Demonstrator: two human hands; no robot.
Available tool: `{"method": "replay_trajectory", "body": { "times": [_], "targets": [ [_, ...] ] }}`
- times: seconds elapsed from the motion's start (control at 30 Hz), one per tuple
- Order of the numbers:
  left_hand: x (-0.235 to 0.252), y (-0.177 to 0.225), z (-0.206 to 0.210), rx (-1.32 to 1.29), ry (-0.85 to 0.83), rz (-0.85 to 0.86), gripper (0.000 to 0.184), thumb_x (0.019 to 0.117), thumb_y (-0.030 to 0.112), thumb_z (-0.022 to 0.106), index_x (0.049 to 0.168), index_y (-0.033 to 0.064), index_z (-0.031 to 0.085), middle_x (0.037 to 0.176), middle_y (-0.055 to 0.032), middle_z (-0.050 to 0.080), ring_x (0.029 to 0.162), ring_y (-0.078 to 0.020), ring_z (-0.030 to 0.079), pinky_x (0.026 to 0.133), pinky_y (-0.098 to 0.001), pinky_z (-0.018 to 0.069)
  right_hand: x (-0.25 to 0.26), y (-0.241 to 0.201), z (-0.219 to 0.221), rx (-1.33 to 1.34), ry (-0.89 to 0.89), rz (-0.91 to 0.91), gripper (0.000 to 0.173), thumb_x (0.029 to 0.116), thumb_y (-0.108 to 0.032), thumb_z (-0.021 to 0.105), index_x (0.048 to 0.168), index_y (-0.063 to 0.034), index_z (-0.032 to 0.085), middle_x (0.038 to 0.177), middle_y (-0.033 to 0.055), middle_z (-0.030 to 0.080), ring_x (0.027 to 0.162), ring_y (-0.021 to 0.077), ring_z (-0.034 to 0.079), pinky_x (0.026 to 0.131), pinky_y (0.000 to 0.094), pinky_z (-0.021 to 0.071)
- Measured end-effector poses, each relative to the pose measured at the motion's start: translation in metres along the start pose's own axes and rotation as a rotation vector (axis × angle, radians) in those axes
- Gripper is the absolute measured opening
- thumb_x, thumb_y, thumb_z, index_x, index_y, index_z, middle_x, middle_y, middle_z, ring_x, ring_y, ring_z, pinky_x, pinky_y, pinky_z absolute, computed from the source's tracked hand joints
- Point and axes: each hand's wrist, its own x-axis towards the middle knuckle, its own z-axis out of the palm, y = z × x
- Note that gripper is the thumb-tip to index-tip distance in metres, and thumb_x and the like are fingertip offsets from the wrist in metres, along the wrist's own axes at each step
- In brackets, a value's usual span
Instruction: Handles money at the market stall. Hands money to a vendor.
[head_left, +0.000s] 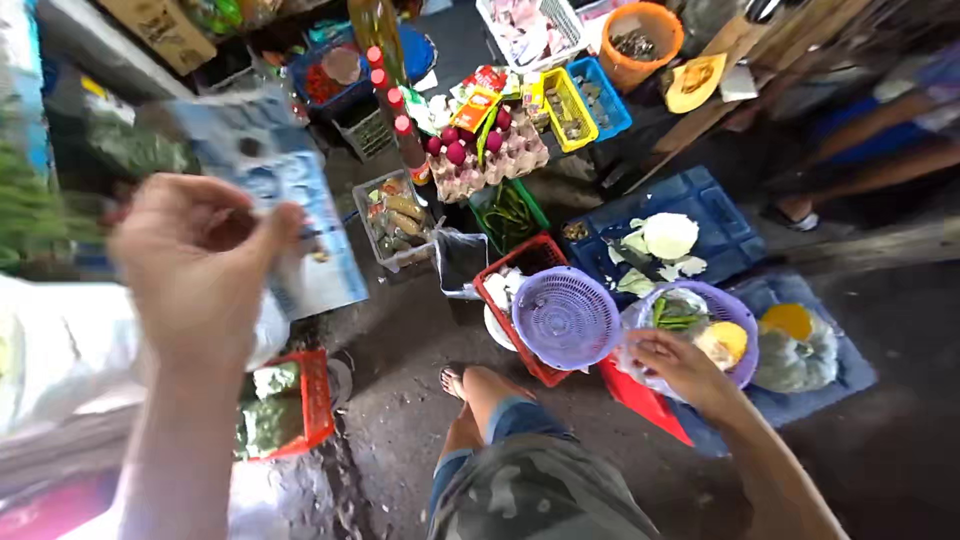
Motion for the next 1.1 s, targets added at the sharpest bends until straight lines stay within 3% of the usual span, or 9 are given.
{"method": "replay_trajectory", "body": {
  "times": [0.23, 0.4, 0.5, 0.63, 0.8, 0.87, 0.93, 1.0, 1.1],
  "targets": [
    [0.154, -0.044, 0.113, -0.280, -0.426, 0.020, 0.042, 0.0912, 0.005, 0.072, 0.131, 0.0023, 0.059, 0.121, -0.0117, 0.065, 0.092, -0.0166, 0.068, 0.081, -0.0358, 0.0600, 0.046, -0.030, 0.081, 0.091, -0.074, 0.066, 0.034, 0.0984, -0.021, 0.065, 0.126, -0.0001, 0.063, 0.104, 0.0137, 0.071, 0.085, 0.0206, 0.070, 0.077, 0.0400, 0.0601],
    [0.250, -0.065, 0.201, -0.176, -0.516, 0.055, 0.028, 0.0884, 0.006, 0.076, 0.115, 0.0011, 0.067, 0.109, -0.0117, 0.070, 0.094, -0.0181, 0.070, 0.084, -0.0381, 0.0601, 0.151, -0.113, 0.133, 0.225, -0.064, -0.039, 0.032, 0.1019, -0.018, 0.061, 0.128, 0.0003, 0.061, 0.108, 0.0128, 0.069, 0.086, 0.0169, 0.069, 0.079, 0.0361, 0.0593],
    [0.321, -0.077, 0.268, -0.201, -0.632, -0.084, 0.043, 0.0880, -0.002, 0.065, 0.130, -0.0005, 0.061, 0.125, -0.0170, 0.064, 0.100, -0.0226, 0.067, 0.085, -0.0411, 0.0574, 0.193, -0.165, 0.146, 0.284, -0.025, -0.150, 0.032, 0.1020, -0.018, 0.060, 0.128, 0.0000, 0.061, 0.110, 0.0113, 0.069, 0.089, 0.0137, 0.070, 0.082, 0.0324, 0.0596],
    [0.402, -0.111, 0.360, -0.318, -0.606, -0.390, 0.059, 0.0854, -0.006, 0.057, 0.143, 0.0056, 0.050, 0.136, -0.0144, 0.057, 0.104, -0.0223, 0.062, 0.084, -0.0392, 0.0543, 0.227, -0.212, 0.140, 0.258, 0.103, -0.194, 0.032, 0.1013, -0.024, 0.061, 0.127, -0.0045, 0.064, 0.108, 0.0076, 0.071, 0.090, 0.0105, 0.069, 0.082, 0.0280, 0.0585],
    [0.474, -0.157, 0.452, -0.306, -0.528, -0.458, 0.057, 0.0892, -0.006, 0.055, 0.145, 0.0006, 0.047, 0.135, -0.0214, 0.056, 0.113, -0.0303, 0.059, 0.090, -0.0477, 0.0516, 0.270, -0.234, 0.125, 0.300, 0.291, -0.172, 0.028, 0.1003, -0.024, 0.063, 0.121, -0.0054, 0.067, 0.105, 0.0060, 0.072, 0.088, 0.0090, 0.071, 0.079, 0.0268, 0.0607],
    [0.499, -0.170, 0.480, -0.291, -0.546, -0.466, 0.053, 0.0931, -0.001, 0.057, 0.145, 0.0015, 0.047, 0.137, -0.0207, 0.057, 0.120, -0.0313, 0.059, 0.096, -0.0498, 0.0513, 0.299, -0.249, 0.113, 0.289, 0.330, -0.136, 0.028, 0.1005, -0.022, 0.062, 0.122, -0.0044, 0.065, 0.106, 0.0068, 0.071, 0.087, 0.0105, 0.071, 0.079, 0.0287, 0.0610],
    [0.517, -0.180, 0.501, -0.188, -0.562, -0.438, 0.062, 0.0851, -0.002, 0.066, 0.145, 0.0018, 0.049, 0.141, -0.0248, 0.054, 0.126, -0.0380, 0.054, 0.100, -0.0562, 0.0485, 0.342, -0.272, 0.093, 0.202, 0.368, -0.132, 0.029, 0.1011, -0.021, 0.060, 0.123, -0.0031, 0.065, 0.109, 0.0093, 0.071, 0.091, 0.0131, 0.070, 0.083, 0.0319, 0.0596],
    [0.526, -0.190, 0.514, 0.002, -0.639, -0.361, 0.070, 0.0818, 0.008, 0.073, 0.148, 0.0037, 0.049, 0.152, -0.0346, 0.037, 0.139, -0.0514, 0.038, 0.107, -0.0674, 0.0386, 0.394, -0.299, 0.069, 0.109, 0.441, -0.155, 0.028, 0.1013, -0.017, 0.060, 0.123, -0.0006, 0.066, 0.112, 0.0147, 0.071, 0.097, 0.0199, 0.070, 0.088, 0.0391, 0.0582],
    [0.526, -0.198, 0.530, 0.271, -0.809, -0.213, 0.046, 0.0910, 0.023, 0.069, 0.130, -0.0012, 0.065, 0.142, -0.0372, 0.049, 0.136, -0.0547, 0.042, 0.109, -0.0714, 0.0329, 0.490, -0.331, 0.034, -0.051, 0.556, -0.238, 0.026, 0.1020, -0.019, 0.062, 0.121, -0.0032, 0.069, 0.122, 0.0185, 0.066, 0.108, 0.0295, 0.067, 0.095, 0.0481, 0.0554]
  ]
}}
